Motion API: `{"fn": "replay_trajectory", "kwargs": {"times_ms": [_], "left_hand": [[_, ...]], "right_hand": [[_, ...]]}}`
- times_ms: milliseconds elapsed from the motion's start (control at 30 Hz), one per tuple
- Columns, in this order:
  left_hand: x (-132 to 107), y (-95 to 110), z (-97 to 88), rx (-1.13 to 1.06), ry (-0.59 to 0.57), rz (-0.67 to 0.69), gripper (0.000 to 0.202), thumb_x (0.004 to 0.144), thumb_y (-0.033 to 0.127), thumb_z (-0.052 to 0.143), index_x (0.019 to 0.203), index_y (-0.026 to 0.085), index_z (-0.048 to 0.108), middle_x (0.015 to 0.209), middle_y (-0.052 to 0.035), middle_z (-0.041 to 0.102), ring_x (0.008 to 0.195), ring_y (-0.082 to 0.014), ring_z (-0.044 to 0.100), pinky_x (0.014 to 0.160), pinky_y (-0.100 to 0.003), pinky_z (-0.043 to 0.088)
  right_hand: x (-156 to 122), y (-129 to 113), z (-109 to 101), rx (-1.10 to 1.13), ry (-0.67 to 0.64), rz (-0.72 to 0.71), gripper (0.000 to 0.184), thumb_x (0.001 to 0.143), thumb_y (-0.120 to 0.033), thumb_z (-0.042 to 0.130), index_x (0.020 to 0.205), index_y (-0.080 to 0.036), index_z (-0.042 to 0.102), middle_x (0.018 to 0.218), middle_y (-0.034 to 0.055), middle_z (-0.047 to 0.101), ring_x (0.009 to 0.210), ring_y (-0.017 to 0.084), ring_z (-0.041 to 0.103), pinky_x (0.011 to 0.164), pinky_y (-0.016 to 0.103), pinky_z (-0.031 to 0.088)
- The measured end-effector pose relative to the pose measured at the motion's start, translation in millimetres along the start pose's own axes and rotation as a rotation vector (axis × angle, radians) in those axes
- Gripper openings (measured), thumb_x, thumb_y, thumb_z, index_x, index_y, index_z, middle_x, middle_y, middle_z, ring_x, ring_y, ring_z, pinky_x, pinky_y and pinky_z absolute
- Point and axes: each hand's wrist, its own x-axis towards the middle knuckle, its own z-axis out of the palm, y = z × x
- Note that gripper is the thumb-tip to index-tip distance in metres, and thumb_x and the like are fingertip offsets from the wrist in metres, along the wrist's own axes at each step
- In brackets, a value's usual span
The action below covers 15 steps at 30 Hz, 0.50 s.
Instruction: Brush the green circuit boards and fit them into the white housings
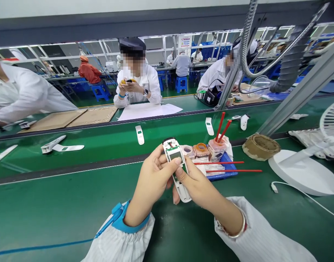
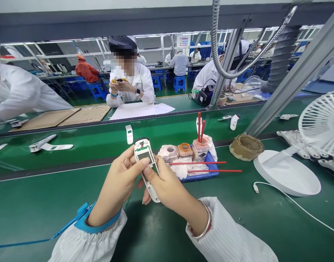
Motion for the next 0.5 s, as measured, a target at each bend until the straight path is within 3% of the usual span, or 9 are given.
{"fn": "replay_trajectory", "kwargs": {"times_ms": [267, 500], "left_hand": [[-1.7, -4.4, 1.0, -0.066, 0.052, 0.023, 0.027, 0.081, 0.031, 0.061, 0.095, 0.023, 0.039, 0.072, 0.0038, 0.062, 0.029, -0.0103, 0.052, 0.022, -0.018, 0.033], [-12.0, 9.4, 0.7, -0.010, -0.025, -0.029, 0.026, 0.082, 0.030, 0.059, 0.093, 0.025, 0.036, 0.066, 0.0063, 0.062, 0.025, -0.0067, 0.045, 0.022, -0.014, 0.027]], "right_hand": [[-4.4, 4.2, 6.8, 0.207, -0.038, -0.016, 0.035, 0.090, -0.047, 0.046, 0.115, -0.025, 0.036, 0.061, -0.0047, 0.059, 0.035, 0.008, 0.049, 0.033, 0.016, 0.038], [-16.0, -2.0, 13.8, 0.280, -0.061, 0.020, 0.040, 0.091, -0.041, 0.048, 0.123, -0.025, 0.030, 0.065, -0.0016, 0.061, 0.037, 0.008, 0.048, 0.035, 0.017, 0.037]]}}
